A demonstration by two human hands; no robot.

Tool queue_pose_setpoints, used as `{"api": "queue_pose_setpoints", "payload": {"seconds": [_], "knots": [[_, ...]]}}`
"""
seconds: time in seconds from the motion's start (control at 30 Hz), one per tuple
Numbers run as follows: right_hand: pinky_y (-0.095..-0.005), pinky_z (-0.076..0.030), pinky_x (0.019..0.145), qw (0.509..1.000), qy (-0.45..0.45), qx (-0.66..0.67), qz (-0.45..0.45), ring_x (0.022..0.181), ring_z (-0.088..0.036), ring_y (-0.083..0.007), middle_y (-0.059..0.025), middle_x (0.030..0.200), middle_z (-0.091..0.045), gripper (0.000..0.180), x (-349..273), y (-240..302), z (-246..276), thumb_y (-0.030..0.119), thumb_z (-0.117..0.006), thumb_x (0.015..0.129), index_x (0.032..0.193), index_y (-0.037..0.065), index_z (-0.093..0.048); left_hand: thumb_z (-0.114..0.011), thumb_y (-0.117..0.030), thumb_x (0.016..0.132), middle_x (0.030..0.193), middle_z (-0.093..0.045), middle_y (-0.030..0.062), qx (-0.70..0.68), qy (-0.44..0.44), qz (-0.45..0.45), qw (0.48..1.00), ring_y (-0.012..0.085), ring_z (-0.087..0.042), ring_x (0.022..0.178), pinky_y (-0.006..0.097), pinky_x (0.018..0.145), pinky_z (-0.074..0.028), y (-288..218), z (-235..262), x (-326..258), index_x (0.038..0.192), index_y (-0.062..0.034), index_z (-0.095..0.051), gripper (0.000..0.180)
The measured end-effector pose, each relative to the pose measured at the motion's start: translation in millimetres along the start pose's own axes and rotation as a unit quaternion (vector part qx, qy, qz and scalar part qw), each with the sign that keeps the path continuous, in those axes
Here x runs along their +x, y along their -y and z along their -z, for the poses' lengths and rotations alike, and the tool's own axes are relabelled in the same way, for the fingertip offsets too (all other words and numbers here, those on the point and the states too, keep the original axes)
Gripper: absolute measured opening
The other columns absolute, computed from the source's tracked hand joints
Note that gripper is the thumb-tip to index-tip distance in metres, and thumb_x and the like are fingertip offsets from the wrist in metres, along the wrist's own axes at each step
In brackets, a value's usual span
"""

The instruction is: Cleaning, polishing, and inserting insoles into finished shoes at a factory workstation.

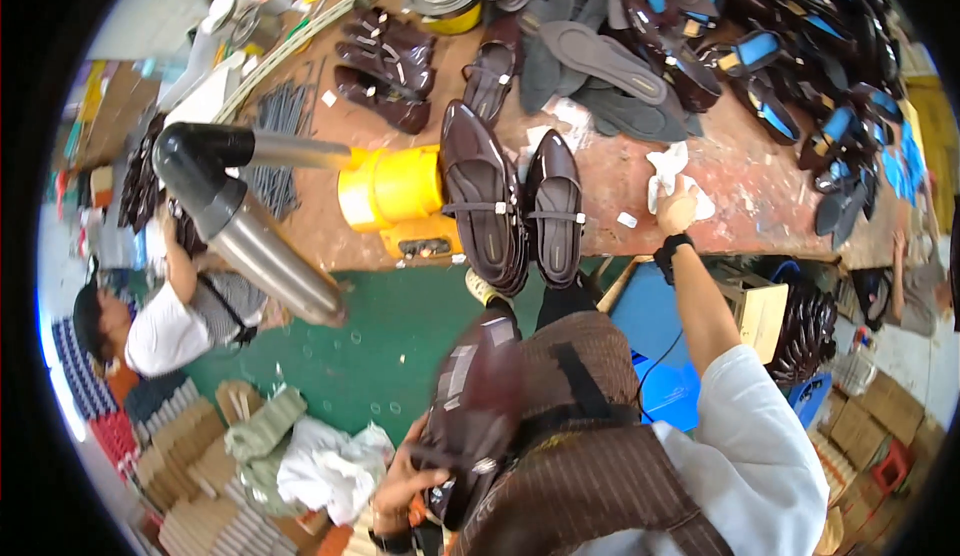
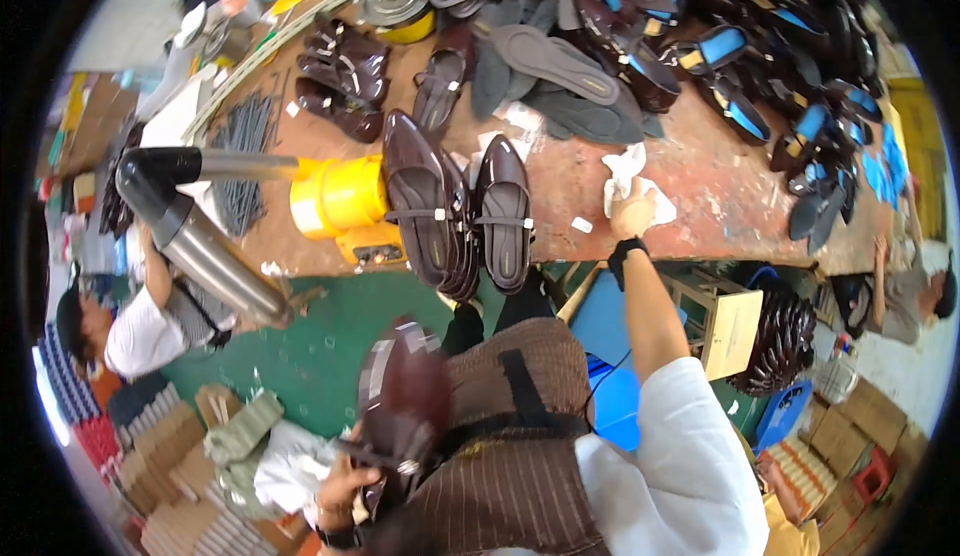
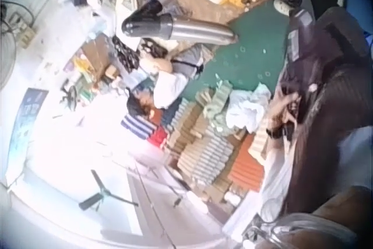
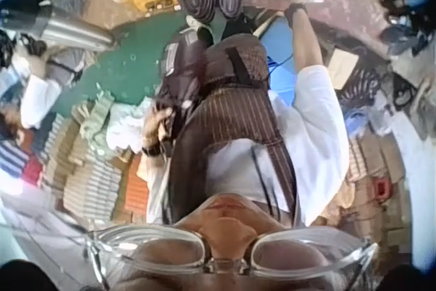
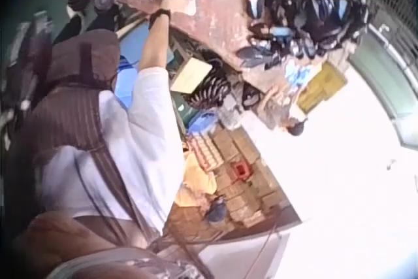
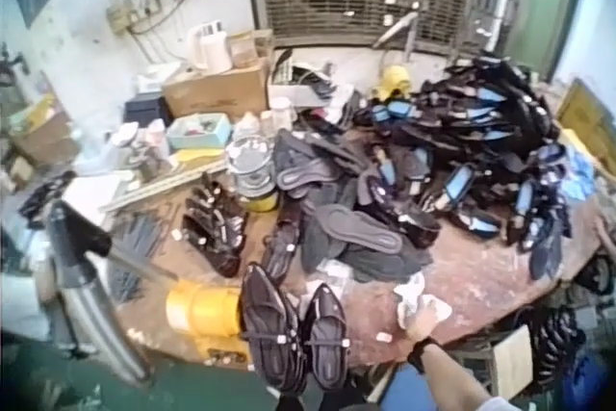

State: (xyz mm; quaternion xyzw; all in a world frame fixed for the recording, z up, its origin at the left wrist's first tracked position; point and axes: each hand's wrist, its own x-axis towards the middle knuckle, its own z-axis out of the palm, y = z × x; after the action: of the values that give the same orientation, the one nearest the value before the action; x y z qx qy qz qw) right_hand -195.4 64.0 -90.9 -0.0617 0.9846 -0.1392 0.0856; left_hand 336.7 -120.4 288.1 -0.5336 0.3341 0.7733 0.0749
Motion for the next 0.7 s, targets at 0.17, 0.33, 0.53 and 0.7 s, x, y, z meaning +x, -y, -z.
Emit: {"api": "queue_pose_setpoints", "payload": {"seconds": [0.17,0.33,0.53,0.7], "knots": [[-0.0333,-0.053,0.078,0.879,0.226,0.419,0.042,0.088,-0.066,-0.0176,-0.0074,0.095,-0.071,0.033,6.3,26.4,133.7,0.015,-0.07,0.082,0.11,-0.002,-0.066,-0.091,-0.036,0.059,0.138,-0.054,0.0233,0.468,-0.004,-0.164,0.869,0.0361,-0.052,0.127,0.044,0.114,-0.032,-65.0,-98.1,55.3,0.151,0.0017,-0.031,0.116],[-0.0376,-0.051,0.088,0.786,0.374,0.386,0.305,0.103,-0.062,-0.0204,-0.0106,0.112,-0.063,0.039,-117.8,90.1,291.1,0.023,-0.071,0.086,0.117,0.003,-0.061,-0.088,-0.051,0.056,0.124,-0.061,0.018,0.638,-0.093,-0.247,0.723,0.0364,-0.055,0.113,0.045,0.099,-0.04,-84.3,-170.7,80.7,0.143,-0.0021,-0.046,0.109],[-0.0443,-0.05,0.092,0.796,0.272,0.127,0.526,0.104,-0.06,-0.0353,-0.0164,0.105,-0.062,0.044,-190.4,85.1,274.9,0.018,-0.073,0.074,0.116,0.008,-0.063,-0.086,-0.046,0.058,0.116,-0.067,0.0077,0.68,-0.077,-0.464,0.563,0.0356,-0.059,0.109,0.045,0.089,-0.043,-79.1,-187.7,96.1,0.114,-0.016,-0.07,0.066],[-0.0481,-0.054,0.075,0.923,0.218,0.133,0.287,0.087,-0.066,-0.0454,-0.0225,0.092,-0.066,0.034,-119.9,85.0,325.9,0.012,-0.073,0.077,0.106,0.001,-0.059,-0.089,-0.036,0.047,0.12,-0.059,0.0147,0.668,-0.066,-0.388,0.632,0.0308,-0.052,0.103,0.041,0.088,-0.039,-97.4,-190.5,91.2,0.135,0.0029,-0.048,0.104]]}}
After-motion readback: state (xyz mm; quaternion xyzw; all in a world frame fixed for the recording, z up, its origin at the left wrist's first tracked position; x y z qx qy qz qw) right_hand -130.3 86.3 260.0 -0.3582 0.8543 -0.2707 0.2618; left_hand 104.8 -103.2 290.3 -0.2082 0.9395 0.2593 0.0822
